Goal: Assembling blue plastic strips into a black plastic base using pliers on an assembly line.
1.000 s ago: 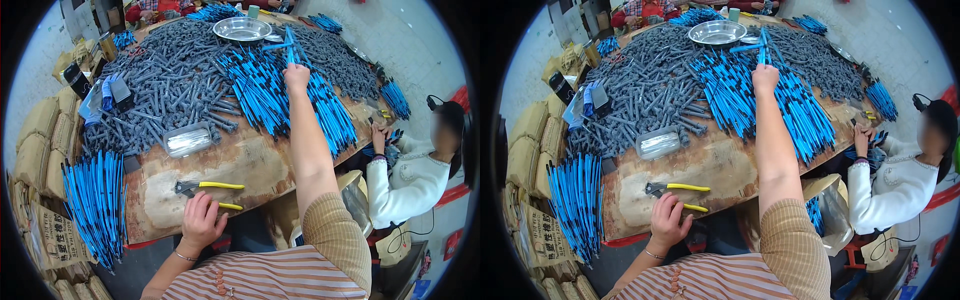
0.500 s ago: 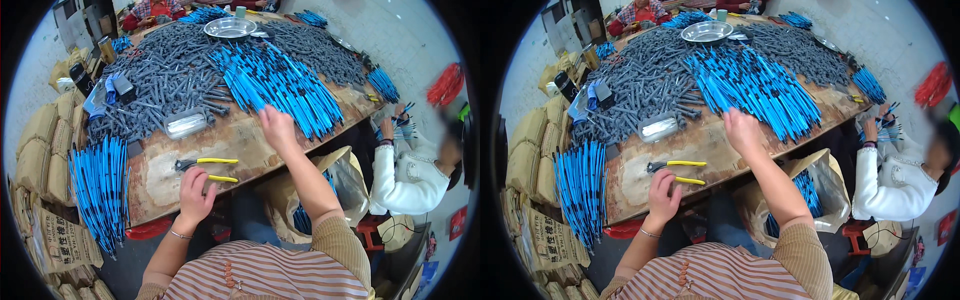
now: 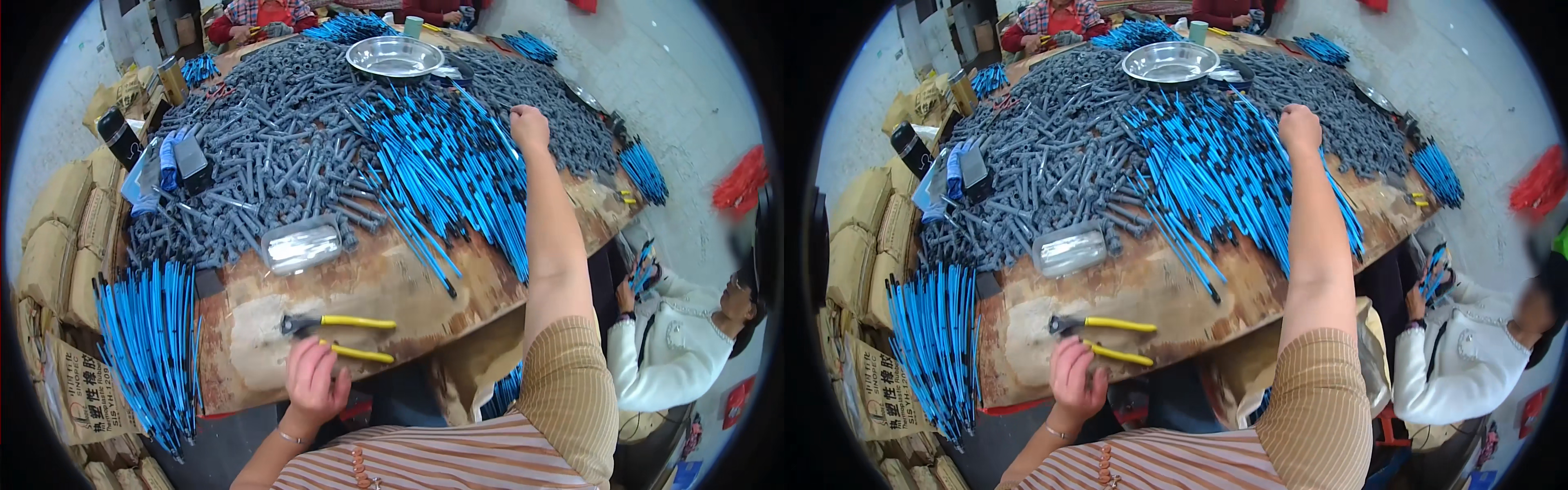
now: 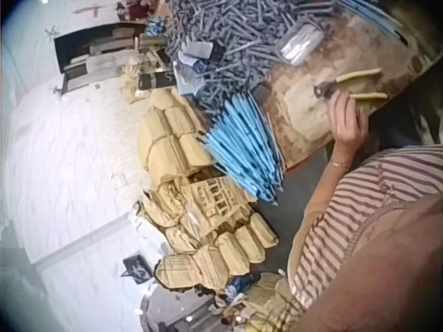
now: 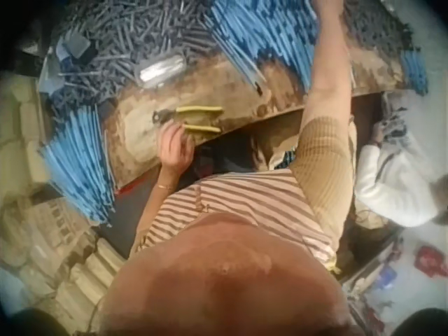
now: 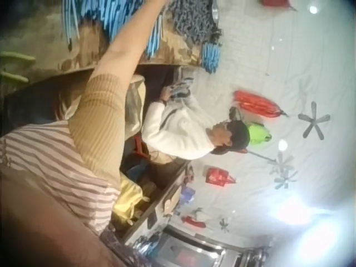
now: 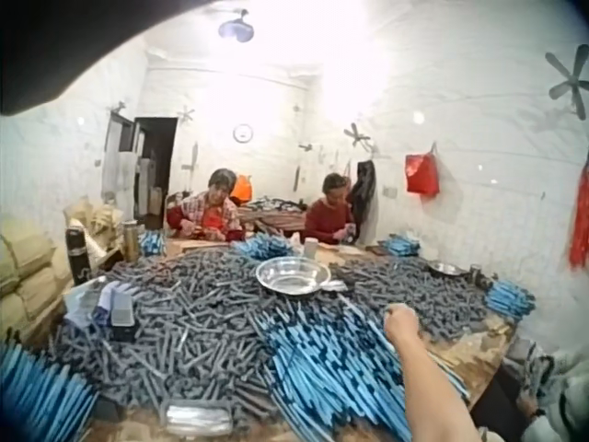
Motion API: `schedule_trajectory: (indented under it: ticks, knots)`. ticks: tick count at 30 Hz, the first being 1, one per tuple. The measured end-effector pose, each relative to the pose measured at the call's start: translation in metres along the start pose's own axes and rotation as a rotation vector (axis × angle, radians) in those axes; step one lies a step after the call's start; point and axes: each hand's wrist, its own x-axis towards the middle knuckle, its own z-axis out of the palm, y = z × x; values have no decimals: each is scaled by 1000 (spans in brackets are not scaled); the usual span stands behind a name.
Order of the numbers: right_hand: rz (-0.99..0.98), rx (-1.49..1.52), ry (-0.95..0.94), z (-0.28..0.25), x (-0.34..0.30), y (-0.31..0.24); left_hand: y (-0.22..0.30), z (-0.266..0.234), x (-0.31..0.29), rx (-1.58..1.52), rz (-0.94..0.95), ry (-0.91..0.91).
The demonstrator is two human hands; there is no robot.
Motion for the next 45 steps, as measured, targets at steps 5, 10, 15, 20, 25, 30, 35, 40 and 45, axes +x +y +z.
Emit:
schedule_trajectory:
  ticks: [5,10,15,20,25,30,35,40,45]
  knots:
    - [6,-132,-222,48,55,-14,-3,3,1,6,7,-82]
    - [-45,-398,-465,79,92,-10,-2,6,6,50,-2,-92]
    - [-195,129,102,36,84,-46,1,7,5,98,-11,-73]
    - [-876,415,268,-76,24,-111,1,8,3,70,16,-13]
    - [-1382,362,54,-152,-76,-146,1,-1,2,-5,-52,45]
    - [-1470,354,-323,-140,-142,-118,-2,-4,-1,-125,-120,109]
    - [-966,236,-225,-61,-199,-51,0,3,-2,-142,-101,112]
    - [-111,106,-537,-69,-249,-68,-1,-7,-11,-139,-191,178]
    - [-349,33,-139,-45,-275,-58,-6,-13,-7,-193,-276,189]
